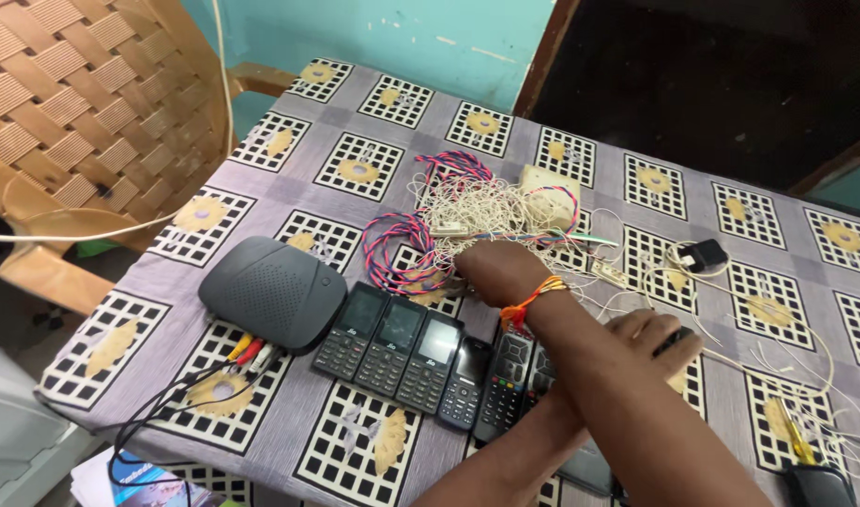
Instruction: The person disassembles a black phone charger, removes its internal components, and uses a screwdriver to adjust or clean the prongs. They handle the charger and its parts one at a time on a table with other electronics.
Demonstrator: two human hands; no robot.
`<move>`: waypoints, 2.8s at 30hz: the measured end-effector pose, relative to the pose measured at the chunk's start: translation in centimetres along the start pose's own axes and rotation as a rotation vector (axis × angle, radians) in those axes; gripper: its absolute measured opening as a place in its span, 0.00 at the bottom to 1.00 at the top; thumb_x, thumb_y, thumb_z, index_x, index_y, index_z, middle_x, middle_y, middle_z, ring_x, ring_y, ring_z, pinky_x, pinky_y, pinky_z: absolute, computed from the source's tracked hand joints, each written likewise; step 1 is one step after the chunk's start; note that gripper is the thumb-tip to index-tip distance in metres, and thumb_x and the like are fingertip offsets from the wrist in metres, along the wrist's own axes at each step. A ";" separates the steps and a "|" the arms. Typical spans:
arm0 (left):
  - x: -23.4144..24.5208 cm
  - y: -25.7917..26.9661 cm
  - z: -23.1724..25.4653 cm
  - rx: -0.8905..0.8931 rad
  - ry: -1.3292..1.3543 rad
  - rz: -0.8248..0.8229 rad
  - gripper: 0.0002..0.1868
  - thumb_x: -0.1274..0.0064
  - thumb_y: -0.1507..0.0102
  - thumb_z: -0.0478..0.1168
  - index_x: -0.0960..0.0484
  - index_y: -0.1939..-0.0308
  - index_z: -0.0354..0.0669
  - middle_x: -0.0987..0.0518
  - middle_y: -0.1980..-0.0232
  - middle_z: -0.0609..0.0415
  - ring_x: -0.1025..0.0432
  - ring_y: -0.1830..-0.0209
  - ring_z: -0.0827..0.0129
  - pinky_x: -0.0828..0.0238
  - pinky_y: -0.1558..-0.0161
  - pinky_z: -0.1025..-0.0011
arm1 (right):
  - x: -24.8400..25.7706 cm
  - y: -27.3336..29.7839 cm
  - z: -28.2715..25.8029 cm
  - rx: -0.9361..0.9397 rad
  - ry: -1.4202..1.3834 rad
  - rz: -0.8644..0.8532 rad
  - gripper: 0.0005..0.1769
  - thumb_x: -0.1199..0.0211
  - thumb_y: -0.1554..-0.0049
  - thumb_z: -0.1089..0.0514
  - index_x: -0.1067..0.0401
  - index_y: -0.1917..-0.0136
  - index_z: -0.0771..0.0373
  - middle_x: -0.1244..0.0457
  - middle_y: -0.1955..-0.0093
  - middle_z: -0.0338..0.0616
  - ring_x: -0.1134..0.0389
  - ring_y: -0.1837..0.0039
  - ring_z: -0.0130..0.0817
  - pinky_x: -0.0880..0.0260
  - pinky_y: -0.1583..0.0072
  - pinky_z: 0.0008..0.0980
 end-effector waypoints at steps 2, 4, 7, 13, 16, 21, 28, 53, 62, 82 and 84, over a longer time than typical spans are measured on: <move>-0.3 0.0 0.0 0.012 0.015 -0.055 0.30 0.50 0.35 0.47 0.27 0.29 0.45 0.27 0.34 0.46 0.32 0.33 0.51 0.30 0.38 0.55 | -0.3 0.3 -0.2 0.036 0.037 0.101 0.05 0.37 0.50 0.62 0.23 0.58 0.60 0.30 0.57 0.53 0.27 0.51 0.54 0.27 0.51 0.50; -0.8 -0.3 0.0 0.038 0.044 -0.141 0.32 0.49 0.37 0.48 0.27 0.29 0.44 0.28 0.34 0.46 0.33 0.32 0.51 0.30 0.38 0.55 | -0.5 0.4 -0.4 0.062 0.056 0.124 0.04 0.38 0.49 0.62 0.23 0.59 0.61 0.30 0.57 0.53 0.27 0.52 0.54 0.27 0.51 0.50; -0.9 -0.3 0.1 0.047 0.083 -0.145 0.33 0.48 0.36 0.48 0.28 0.27 0.45 0.31 0.31 0.44 0.34 0.30 0.49 0.32 0.33 0.54 | -0.5 0.7 -0.9 0.078 0.113 0.089 0.04 0.38 0.50 0.63 0.23 0.61 0.61 0.30 0.57 0.53 0.27 0.53 0.54 0.27 0.52 0.50; -0.1 -0.6 0.3 0.044 0.243 -0.129 0.36 0.45 0.39 0.48 0.32 0.27 0.43 0.30 0.30 0.40 0.35 0.28 0.45 0.39 0.28 0.53 | 2.3 2.2 -2.8 0.098 0.143 0.139 0.04 0.37 0.55 0.62 0.24 0.63 0.61 0.31 0.59 0.51 0.28 0.52 0.52 0.30 0.48 0.51; 0.7 -1.0 0.2 0.208 0.326 -0.171 0.31 0.47 0.37 0.42 0.30 0.28 0.44 0.25 0.34 0.45 0.32 0.29 0.52 0.35 0.32 0.58 | 6.0 4.4 -3.2 0.077 -0.006 0.285 0.06 0.38 0.52 0.61 0.25 0.60 0.63 0.32 0.57 0.51 0.30 0.50 0.53 0.33 0.46 0.53; 2.6 -1.7 -0.5 0.381 0.639 -0.109 0.21 0.49 0.32 0.35 0.30 0.35 0.40 0.24 0.39 0.45 0.28 0.37 0.56 0.32 0.37 0.62 | 12.0 13.1 -0.6 0.082 -0.486 0.635 0.14 0.47 0.45 0.67 0.29 0.46 0.66 0.34 0.50 0.54 0.30 0.47 0.46 0.27 0.46 0.45; 3.6 -3.2 -1.2 0.530 1.123 -0.072 0.24 0.55 0.35 0.23 0.30 0.35 0.41 0.27 0.41 0.53 0.28 0.40 0.68 0.29 0.37 0.68 | 7.8 26.6 10.7 -0.594 -0.963 0.925 0.14 0.55 0.33 0.62 0.30 0.44 0.70 0.33 0.62 0.50 0.36 0.65 0.31 0.33 0.64 0.32; 4.1 -3.8 0.1 0.440 0.512 -0.134 0.29 0.45 0.45 0.21 0.24 0.40 0.43 0.26 0.43 0.48 0.25 0.42 0.57 0.23 0.45 0.67 | -1.0 29.1 7.4 -0.264 -0.557 0.777 0.16 0.41 0.41 0.61 0.32 0.41 0.71 0.40 0.53 0.53 0.35 0.55 0.47 0.33 0.52 0.41; 3.8 -3.3 0.0 0.313 0.293 -0.091 0.27 0.41 0.47 0.23 0.24 0.44 0.41 0.27 0.44 0.47 0.29 0.41 0.53 0.31 0.40 0.61 | -2.7 29.2 7.2 -0.260 -0.572 0.753 0.15 0.46 0.36 0.57 0.32 0.41 0.71 0.35 0.59 0.51 0.33 0.62 0.45 0.34 0.60 0.40; 3.7 -3.2 1.2 0.140 0.203 -0.105 0.27 0.37 0.48 0.25 0.26 0.47 0.45 0.30 0.30 0.45 0.35 0.27 0.44 0.38 0.31 0.52 | -6.0 29.1 6.7 -0.235 -2.000 0.267 0.32 0.60 0.32 0.40 0.30 0.52 0.70 0.49 0.74 0.36 0.53 0.74 0.24 0.55 0.72 0.26; 3.7 -3.1 1.3 0.138 0.212 -0.103 0.27 0.38 0.48 0.25 0.26 0.47 0.44 0.30 0.30 0.45 0.36 0.27 0.44 0.38 0.30 0.52 | -6.0 29.1 6.6 -0.206 -2.047 0.260 0.32 0.60 0.32 0.39 0.31 0.52 0.70 0.48 0.74 0.37 0.52 0.75 0.25 0.54 0.72 0.26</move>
Point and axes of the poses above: each hand's wrist, its own y-axis away from the middle knuckle, its own x-axis out of the back of the hand, z = x × y, the point moved 2 cm from there along -y, towards the middle knuckle
